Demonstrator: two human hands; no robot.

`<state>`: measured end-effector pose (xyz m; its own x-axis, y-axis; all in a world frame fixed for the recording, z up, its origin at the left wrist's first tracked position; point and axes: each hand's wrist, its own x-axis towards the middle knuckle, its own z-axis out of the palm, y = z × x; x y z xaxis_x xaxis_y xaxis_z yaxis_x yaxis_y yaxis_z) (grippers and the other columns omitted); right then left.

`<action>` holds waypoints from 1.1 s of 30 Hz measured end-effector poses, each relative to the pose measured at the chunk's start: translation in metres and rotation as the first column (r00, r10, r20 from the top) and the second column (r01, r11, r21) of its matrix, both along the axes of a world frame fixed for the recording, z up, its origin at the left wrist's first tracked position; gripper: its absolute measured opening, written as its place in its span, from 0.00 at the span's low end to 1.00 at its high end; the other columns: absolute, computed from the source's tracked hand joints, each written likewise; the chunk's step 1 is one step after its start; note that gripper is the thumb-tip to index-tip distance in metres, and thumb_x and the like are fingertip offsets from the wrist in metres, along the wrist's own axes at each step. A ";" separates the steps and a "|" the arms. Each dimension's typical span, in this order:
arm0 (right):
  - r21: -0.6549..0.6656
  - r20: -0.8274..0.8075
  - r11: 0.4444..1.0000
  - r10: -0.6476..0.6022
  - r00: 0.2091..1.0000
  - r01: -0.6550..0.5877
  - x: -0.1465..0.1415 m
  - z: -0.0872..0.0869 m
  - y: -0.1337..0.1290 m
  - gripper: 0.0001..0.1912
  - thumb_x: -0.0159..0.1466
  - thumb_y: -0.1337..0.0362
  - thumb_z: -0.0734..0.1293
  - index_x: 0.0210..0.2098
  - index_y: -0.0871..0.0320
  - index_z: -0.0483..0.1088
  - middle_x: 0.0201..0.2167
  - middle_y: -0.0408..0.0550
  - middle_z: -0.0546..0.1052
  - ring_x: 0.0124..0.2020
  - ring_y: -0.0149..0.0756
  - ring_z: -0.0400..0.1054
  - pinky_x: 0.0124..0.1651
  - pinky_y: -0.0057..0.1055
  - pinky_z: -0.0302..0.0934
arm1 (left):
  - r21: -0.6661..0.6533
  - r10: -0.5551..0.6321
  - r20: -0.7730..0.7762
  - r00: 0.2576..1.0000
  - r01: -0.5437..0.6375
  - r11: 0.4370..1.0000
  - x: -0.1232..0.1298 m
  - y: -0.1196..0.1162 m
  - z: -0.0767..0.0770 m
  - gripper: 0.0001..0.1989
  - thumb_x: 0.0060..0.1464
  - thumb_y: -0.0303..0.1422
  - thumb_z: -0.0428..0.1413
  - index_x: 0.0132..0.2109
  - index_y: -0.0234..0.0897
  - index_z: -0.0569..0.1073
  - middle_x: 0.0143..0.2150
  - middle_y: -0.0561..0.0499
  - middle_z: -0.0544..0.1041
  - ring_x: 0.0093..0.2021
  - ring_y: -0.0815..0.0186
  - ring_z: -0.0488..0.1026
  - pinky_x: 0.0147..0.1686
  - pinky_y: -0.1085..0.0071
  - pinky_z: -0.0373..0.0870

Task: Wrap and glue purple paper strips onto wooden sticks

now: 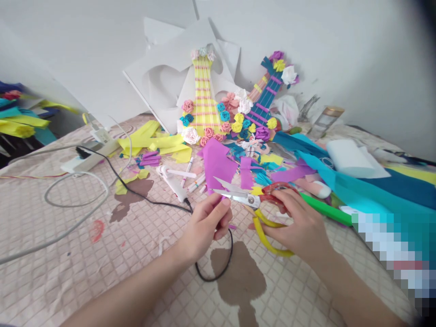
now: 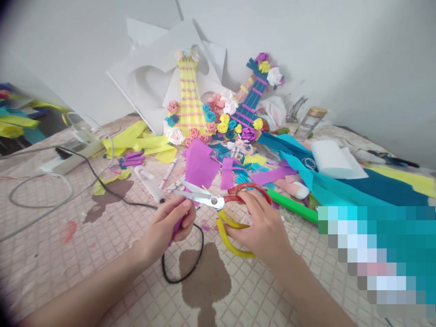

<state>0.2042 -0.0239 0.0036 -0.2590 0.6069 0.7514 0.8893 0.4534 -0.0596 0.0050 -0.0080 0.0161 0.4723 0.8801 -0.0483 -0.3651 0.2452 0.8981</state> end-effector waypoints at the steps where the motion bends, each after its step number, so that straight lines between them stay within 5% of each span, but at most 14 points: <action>1: 0.009 0.003 1.000 0.000 1.000 0.000 0.000 0.001 0.000 0.20 0.52 0.58 0.67 0.40 0.65 0.66 0.33 0.57 0.75 0.33 0.43 0.72 0.35 0.35 0.68 | -0.003 -0.003 0.003 1.000 0.003 1.000 0.000 0.000 0.000 0.14 0.55 0.38 0.51 0.26 0.35 0.59 0.19 0.60 0.57 0.14 0.82 0.53 0.13 0.83 0.47; 10: 0.044 -0.002 0.999 0.007 1.000 -0.007 0.004 0.002 0.001 0.17 0.54 0.56 0.68 0.38 0.61 0.66 0.30 0.55 0.76 0.30 0.43 0.73 0.33 0.36 0.69 | -0.003 -0.027 -0.012 1.000 0.027 1.000 -0.001 0.000 -0.002 0.11 0.56 0.37 0.50 0.30 0.36 0.60 0.20 0.60 0.58 0.13 0.82 0.53 0.12 0.82 0.45; 17: -0.224 -0.237 0.973 -0.117 0.964 0.063 0.003 0.002 -0.001 0.20 0.52 0.51 0.67 0.38 0.59 0.66 0.34 0.55 0.76 0.31 0.46 0.73 0.32 0.41 0.69 | 0.020 0.024 -0.113 0.993 -0.022 1.000 0.000 0.000 0.002 0.12 0.55 0.38 0.52 0.44 0.37 0.65 0.20 0.62 0.53 0.13 0.80 0.48 0.12 0.79 0.43; 26: -0.245 -0.071 0.968 -0.080 0.994 0.060 0.003 0.002 -0.001 0.25 0.50 0.53 0.68 0.42 0.60 0.61 0.38 0.57 0.71 0.40 0.49 0.68 0.39 0.43 0.66 | 0.259 0.251 -0.315 0.915 -0.172 0.951 -0.002 0.005 0.002 0.15 0.58 0.35 0.44 0.25 0.35 0.64 0.21 0.56 0.61 0.21 0.73 0.54 0.21 0.73 0.51; 33: -0.163 -0.070 0.980 -0.124 0.990 0.111 0.002 0.001 -0.001 0.25 0.50 0.52 0.67 0.41 0.61 0.62 0.36 0.57 0.73 0.37 0.48 0.70 0.38 0.42 0.67 | 0.240 0.229 -0.344 0.911 -0.151 0.959 0.000 0.004 0.003 0.11 0.57 0.35 0.47 0.28 0.36 0.64 0.19 0.58 0.61 0.19 0.74 0.54 0.21 0.74 0.51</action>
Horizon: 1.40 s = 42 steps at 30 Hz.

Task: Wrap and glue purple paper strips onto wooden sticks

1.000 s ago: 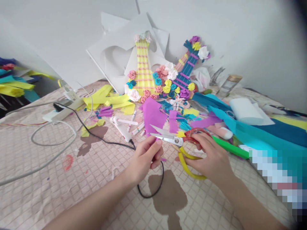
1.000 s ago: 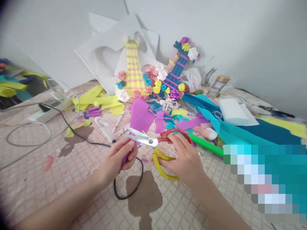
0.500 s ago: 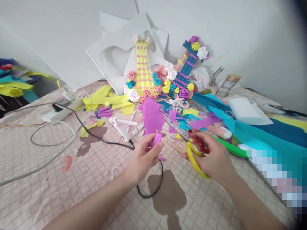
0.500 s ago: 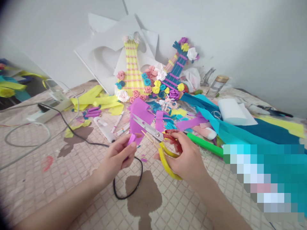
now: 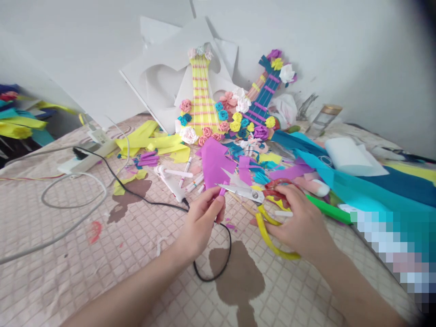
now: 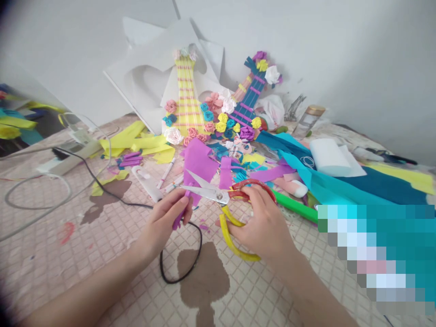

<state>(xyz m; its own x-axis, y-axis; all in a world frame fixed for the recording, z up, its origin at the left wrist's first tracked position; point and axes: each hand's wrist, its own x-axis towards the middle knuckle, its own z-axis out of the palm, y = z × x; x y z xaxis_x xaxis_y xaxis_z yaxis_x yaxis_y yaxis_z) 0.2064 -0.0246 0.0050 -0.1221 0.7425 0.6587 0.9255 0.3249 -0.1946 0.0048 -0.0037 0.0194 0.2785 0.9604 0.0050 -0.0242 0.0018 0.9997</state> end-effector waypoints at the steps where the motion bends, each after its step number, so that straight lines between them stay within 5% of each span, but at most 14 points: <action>1: -0.001 0.000 1.000 -0.003 1.000 0.003 0.000 0.000 0.000 0.25 0.50 0.52 0.67 0.41 0.61 0.63 0.36 0.57 0.73 0.37 0.48 0.70 0.38 0.42 0.67 | -0.004 -0.010 -0.002 1.000 0.010 1.000 0.000 0.000 -0.001 0.11 0.57 0.35 0.47 0.28 0.36 0.64 0.19 0.58 0.62 0.19 0.74 0.55 0.21 0.75 0.51; 32: 0.082 0.035 0.997 -0.008 0.999 0.005 0.001 -0.004 0.001 0.22 0.52 0.53 0.66 0.42 0.60 0.66 0.37 0.58 0.75 0.38 0.49 0.72 0.39 0.44 0.68 | -0.072 -0.064 0.039 0.997 0.067 0.995 0.000 -0.002 -0.003 0.11 0.57 0.36 0.49 0.29 0.36 0.63 0.16 0.59 0.62 0.16 0.76 0.54 0.18 0.76 0.49; 42: 0.142 0.006 0.990 0.002 1.000 -0.002 0.003 0.001 0.002 0.16 0.53 0.53 0.67 0.34 0.59 0.68 0.29 0.54 0.78 0.30 0.45 0.74 0.32 0.40 0.69 | -0.065 -0.061 0.071 0.996 0.066 0.996 0.000 -0.002 -0.008 0.12 0.57 0.37 0.49 0.44 0.34 0.69 0.18 0.59 0.62 0.19 0.75 0.59 0.19 0.76 0.51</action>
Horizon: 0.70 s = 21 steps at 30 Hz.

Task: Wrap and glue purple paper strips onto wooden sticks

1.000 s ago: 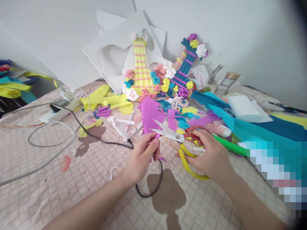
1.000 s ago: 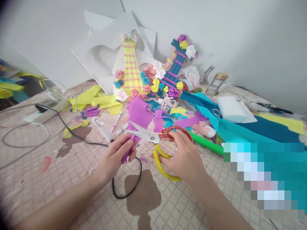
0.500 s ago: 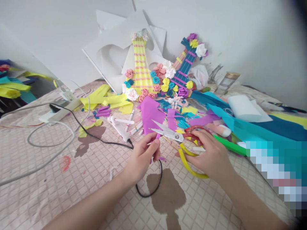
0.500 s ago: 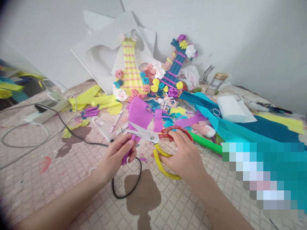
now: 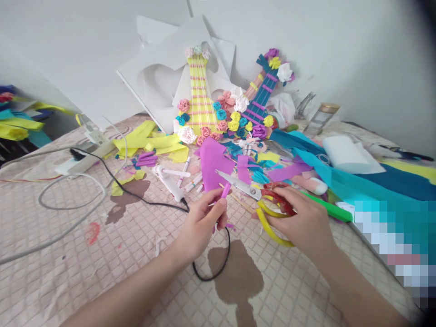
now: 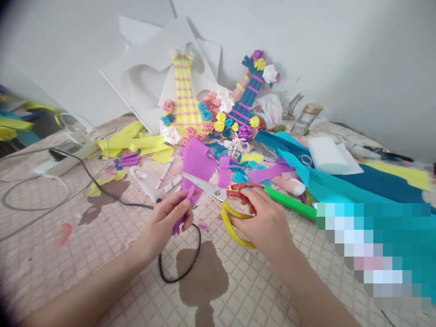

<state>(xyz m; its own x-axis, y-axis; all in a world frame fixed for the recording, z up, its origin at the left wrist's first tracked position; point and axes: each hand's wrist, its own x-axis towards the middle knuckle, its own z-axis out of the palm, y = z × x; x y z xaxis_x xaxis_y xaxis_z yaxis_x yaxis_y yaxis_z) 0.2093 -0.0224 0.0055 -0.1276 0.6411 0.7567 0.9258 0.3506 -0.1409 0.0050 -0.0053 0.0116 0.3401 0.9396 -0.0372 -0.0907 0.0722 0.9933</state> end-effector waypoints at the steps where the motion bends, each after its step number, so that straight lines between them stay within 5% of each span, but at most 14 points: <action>1: -0.012 -0.033 1.000 -0.012 0.999 0.011 0.000 0.001 0.000 0.17 0.53 0.52 0.67 0.34 0.59 0.69 0.29 0.54 0.78 0.29 0.45 0.73 0.30 0.39 0.69 | 0.005 -0.006 -0.003 1.000 0.006 1.000 0.000 0.000 0.000 0.13 0.57 0.37 0.49 0.44 0.34 0.69 0.19 0.58 0.62 0.19 0.75 0.59 0.19 0.76 0.51; 8: -0.125 -0.131 0.987 -0.112 0.985 0.096 0.004 0.001 0.007 0.17 0.53 0.49 0.66 0.30 0.58 0.69 0.25 0.52 0.77 0.23 0.42 0.71 0.25 0.37 0.66 | -0.007 -0.059 0.129 0.990 0.060 0.998 0.000 -0.002 0.001 0.17 0.59 0.33 0.45 0.56 0.42 0.59 0.28 0.56 0.67 0.21 0.75 0.65 0.21 0.76 0.59; 15: -0.227 -0.113 0.962 -0.184 0.976 0.155 0.015 -0.011 0.016 0.17 0.51 0.52 0.67 0.31 0.59 0.71 0.26 0.51 0.78 0.26 0.42 0.71 0.29 0.36 0.65 | -0.030 -0.248 0.397 0.884 0.283 0.959 -0.001 -0.001 -0.002 0.12 0.58 0.30 0.47 0.49 0.45 0.60 0.31 0.55 0.70 0.23 0.71 0.72 0.22 0.75 0.66; 21: -0.376 -0.054 0.893 -0.285 0.957 0.245 0.027 -0.012 0.011 0.20 0.51 0.49 0.66 0.32 0.60 0.72 0.30 0.53 0.78 0.30 0.44 0.72 0.34 0.36 0.64 | -0.038 -0.285 0.551 0.785 0.364 0.931 0.000 -0.001 0.002 0.12 0.57 0.27 0.47 0.48 0.43 0.60 0.32 0.53 0.71 0.28 0.63 0.76 0.27 0.67 0.70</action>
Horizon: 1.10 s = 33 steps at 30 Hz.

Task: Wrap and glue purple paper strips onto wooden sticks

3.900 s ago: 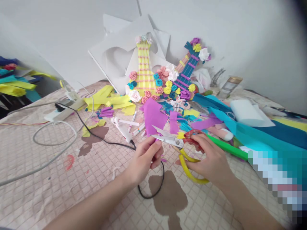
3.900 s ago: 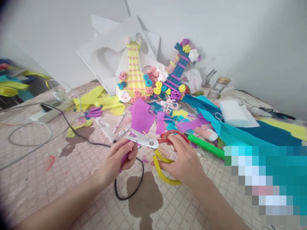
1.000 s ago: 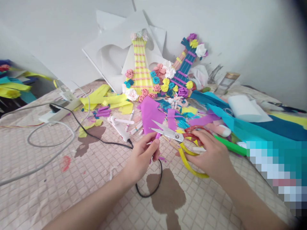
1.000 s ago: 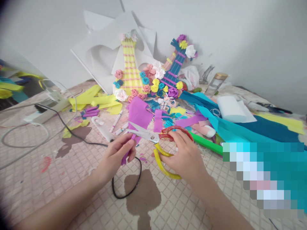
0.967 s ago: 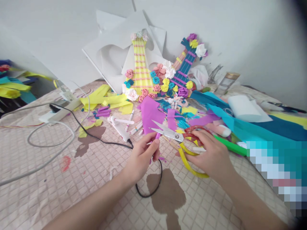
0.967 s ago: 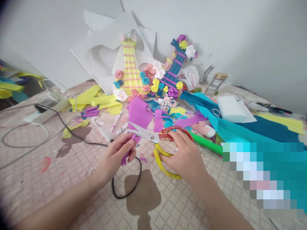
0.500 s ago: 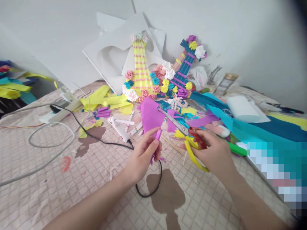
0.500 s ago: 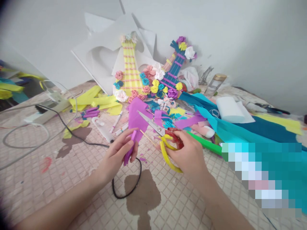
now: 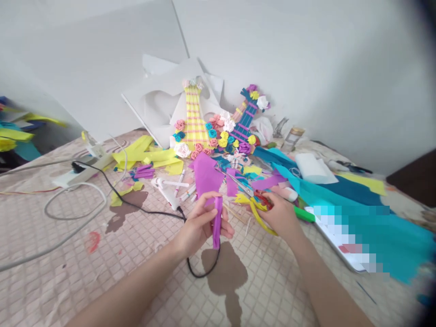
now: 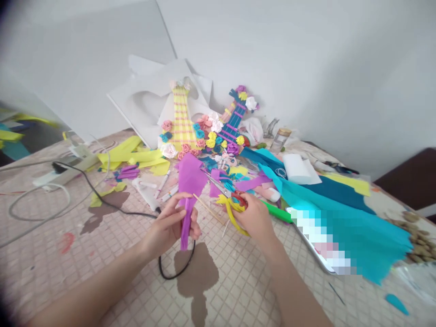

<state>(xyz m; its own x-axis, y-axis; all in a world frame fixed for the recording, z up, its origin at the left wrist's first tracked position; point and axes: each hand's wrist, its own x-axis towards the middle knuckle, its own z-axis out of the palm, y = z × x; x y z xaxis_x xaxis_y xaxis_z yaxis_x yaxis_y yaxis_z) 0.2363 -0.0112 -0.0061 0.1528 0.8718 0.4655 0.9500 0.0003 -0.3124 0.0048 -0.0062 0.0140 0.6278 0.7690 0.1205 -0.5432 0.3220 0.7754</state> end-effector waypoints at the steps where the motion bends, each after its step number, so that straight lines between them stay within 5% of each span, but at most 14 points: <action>1: -0.013 0.008 1.000 -0.017 1.000 0.017 0.004 0.000 -0.004 0.20 0.51 0.50 0.66 0.33 0.61 0.72 0.31 0.54 0.78 0.31 0.45 0.72 0.34 0.36 0.64 | -0.015 0.003 0.003 1.000 -0.003 1.000 0.000 0.000 0.001 0.13 0.57 0.27 0.47 0.49 0.42 0.59 0.32 0.52 0.71 0.27 0.64 0.75 0.27 0.69 0.69; 9: -0.228 0.074 0.959 -0.158 0.985 0.171 0.050 -0.015 -0.061 0.21 0.52 0.52 0.66 0.38 0.62 0.72 0.37 0.57 0.78 0.37 0.51 0.72 0.37 0.40 0.65 | -0.036 0.122 -0.102 0.987 -0.126 0.991 0.004 0.001 -0.007 0.14 0.55 0.35 0.47 0.48 0.35 0.63 0.24 0.56 0.66 0.16 0.76 0.60 0.17 0.78 0.53; 16: -0.340 0.061 0.936 -0.080 0.995 0.096 0.071 -0.023 -0.083 0.18 0.54 0.59 0.64 0.40 0.63 0.72 0.41 0.59 0.76 0.42 0.49 0.71 0.43 0.40 0.64 | -0.034 0.145 -0.175 0.974 -0.154 0.988 0.007 0.007 -0.016 0.14 0.52 0.42 0.52 0.35 0.33 0.67 0.20 0.59 0.58 0.15 0.78 0.54 0.14 0.80 0.46; 25: -0.369 -0.082 0.928 -0.092 0.992 0.055 0.063 0.018 -0.084 0.14 0.53 0.57 0.65 0.31 0.60 0.76 0.31 0.60 0.78 0.35 0.56 0.71 0.37 0.46 0.62 | -0.045 0.152 -0.110 0.982 -0.158 0.986 0.010 0.002 -0.012 0.14 0.50 0.41 0.55 0.36 0.33 0.66 0.21 0.59 0.60 0.17 0.78 0.56 0.16 0.81 0.51; 30: -0.292 -0.395 0.929 0.100 0.913 -0.227 0.001 0.034 -0.065 0.19 0.60 0.53 0.60 0.43 0.57 0.73 0.43 0.53 0.77 0.41 0.44 0.72 0.43 0.38 0.65 | -0.030 0.180 -0.062 0.982 -0.183 0.983 0.014 -0.003 -0.011 0.15 0.50 0.38 0.57 0.41 0.33 0.67 0.24 0.57 0.62 0.21 0.76 0.62 0.20 0.79 0.57; 33: -0.278 -0.570 0.803 0.305 0.763 -0.528 -0.046 0.031 -0.049 0.16 0.59 0.55 0.63 0.41 0.56 0.73 0.42 0.49 0.78 0.41 0.40 0.72 0.42 0.34 0.67 | -0.003 0.224 -0.041 0.974 -0.224 0.974 0.015 -0.003 -0.012 0.13 0.51 0.36 0.56 0.42 0.34 0.67 0.28 0.54 0.67 0.28 0.71 0.68 0.28 0.75 0.64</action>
